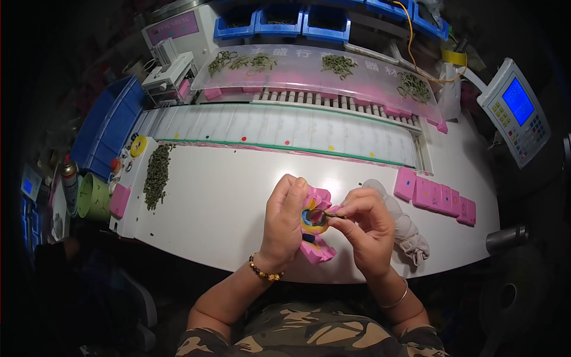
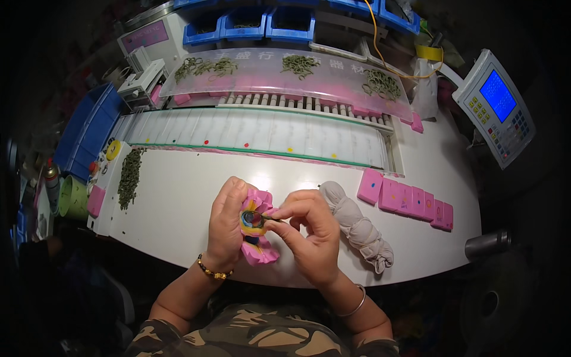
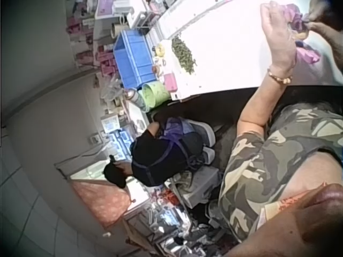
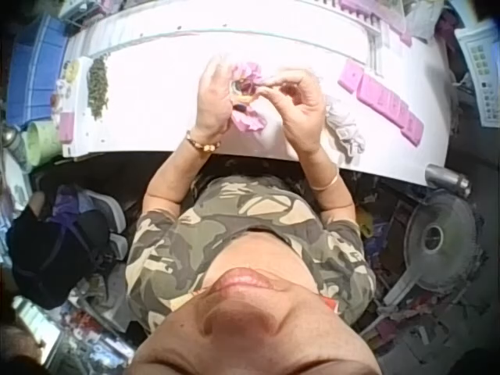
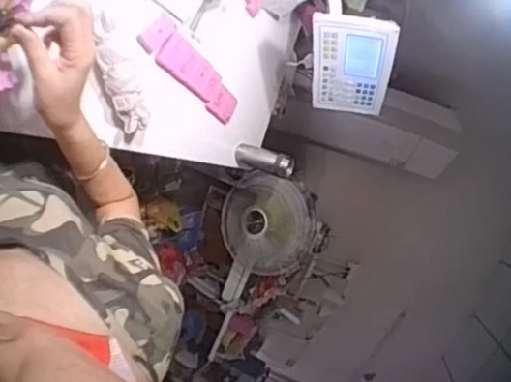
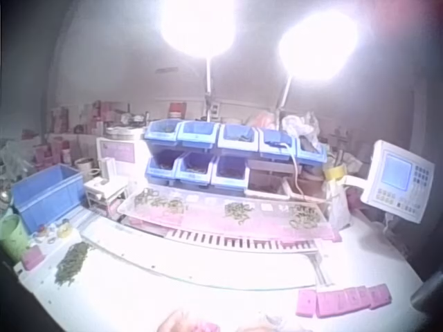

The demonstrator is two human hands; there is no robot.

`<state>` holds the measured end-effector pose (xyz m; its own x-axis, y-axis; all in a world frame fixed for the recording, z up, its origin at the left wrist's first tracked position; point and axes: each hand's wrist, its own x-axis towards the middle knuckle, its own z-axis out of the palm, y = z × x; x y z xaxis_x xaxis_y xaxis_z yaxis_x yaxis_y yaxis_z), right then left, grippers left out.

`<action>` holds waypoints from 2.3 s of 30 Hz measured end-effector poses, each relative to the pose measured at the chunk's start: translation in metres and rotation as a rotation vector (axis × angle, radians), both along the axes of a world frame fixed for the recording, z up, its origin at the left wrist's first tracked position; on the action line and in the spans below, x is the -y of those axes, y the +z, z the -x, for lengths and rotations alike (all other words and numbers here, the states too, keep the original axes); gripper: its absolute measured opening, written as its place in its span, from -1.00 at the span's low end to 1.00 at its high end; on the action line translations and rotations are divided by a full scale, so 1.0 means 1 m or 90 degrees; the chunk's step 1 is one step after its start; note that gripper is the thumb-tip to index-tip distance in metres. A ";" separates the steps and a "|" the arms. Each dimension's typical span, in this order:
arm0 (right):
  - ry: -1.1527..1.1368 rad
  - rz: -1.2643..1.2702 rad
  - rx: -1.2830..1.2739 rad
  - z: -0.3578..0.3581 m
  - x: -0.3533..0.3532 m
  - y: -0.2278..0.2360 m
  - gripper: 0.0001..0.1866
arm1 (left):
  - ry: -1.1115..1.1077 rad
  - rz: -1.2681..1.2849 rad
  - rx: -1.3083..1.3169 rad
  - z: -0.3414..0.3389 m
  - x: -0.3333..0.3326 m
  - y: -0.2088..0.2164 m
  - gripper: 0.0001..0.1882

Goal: Placing decorative elements like metal loops and dried flakes into pink molds.

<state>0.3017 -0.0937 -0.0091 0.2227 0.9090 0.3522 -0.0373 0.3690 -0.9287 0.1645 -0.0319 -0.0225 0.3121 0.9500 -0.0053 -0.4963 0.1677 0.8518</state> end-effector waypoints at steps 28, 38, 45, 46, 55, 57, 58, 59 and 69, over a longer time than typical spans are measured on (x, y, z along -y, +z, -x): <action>-0.199 -0.351 0.613 -0.022 -0.002 0.012 -0.72 | -0.257 0.000 -0.075 0.019 0.008 0.014 -0.73; 0.039 -0.196 0.629 -0.030 -0.005 0.019 -0.85 | -0.245 -0.177 -0.292 0.031 0.004 0.008 -0.88; 0.197 0.170 0.289 -0.040 -0.003 -0.001 -0.86 | -0.098 -0.471 -0.431 0.026 0.010 0.005 -0.93; 0.200 0.228 0.182 -0.042 -0.001 -0.009 -0.86 | -0.074 -0.497 -0.454 0.024 0.011 0.007 -0.93; 0.042 0.190 0.233 -0.027 -0.001 0.001 -0.74 | -0.060 -0.352 -0.431 0.025 0.009 0.000 -0.92; 0.053 0.163 0.234 -0.023 -0.002 0.001 -0.78 | -0.069 -0.335 -0.426 0.024 0.009 0.001 -0.91; 0.053 0.163 0.234 -0.022 -0.003 0.000 -0.78 | -0.074 -0.338 -0.422 0.023 0.009 0.002 -0.92; 0.050 0.162 0.214 -0.020 -0.004 -0.002 -0.82 | -0.078 -0.341 -0.419 0.023 0.009 0.003 -0.92; 0.064 0.163 0.140 -0.017 -0.009 -0.010 -0.89 | 0.040 -0.518 -0.522 0.027 0.003 0.005 -0.92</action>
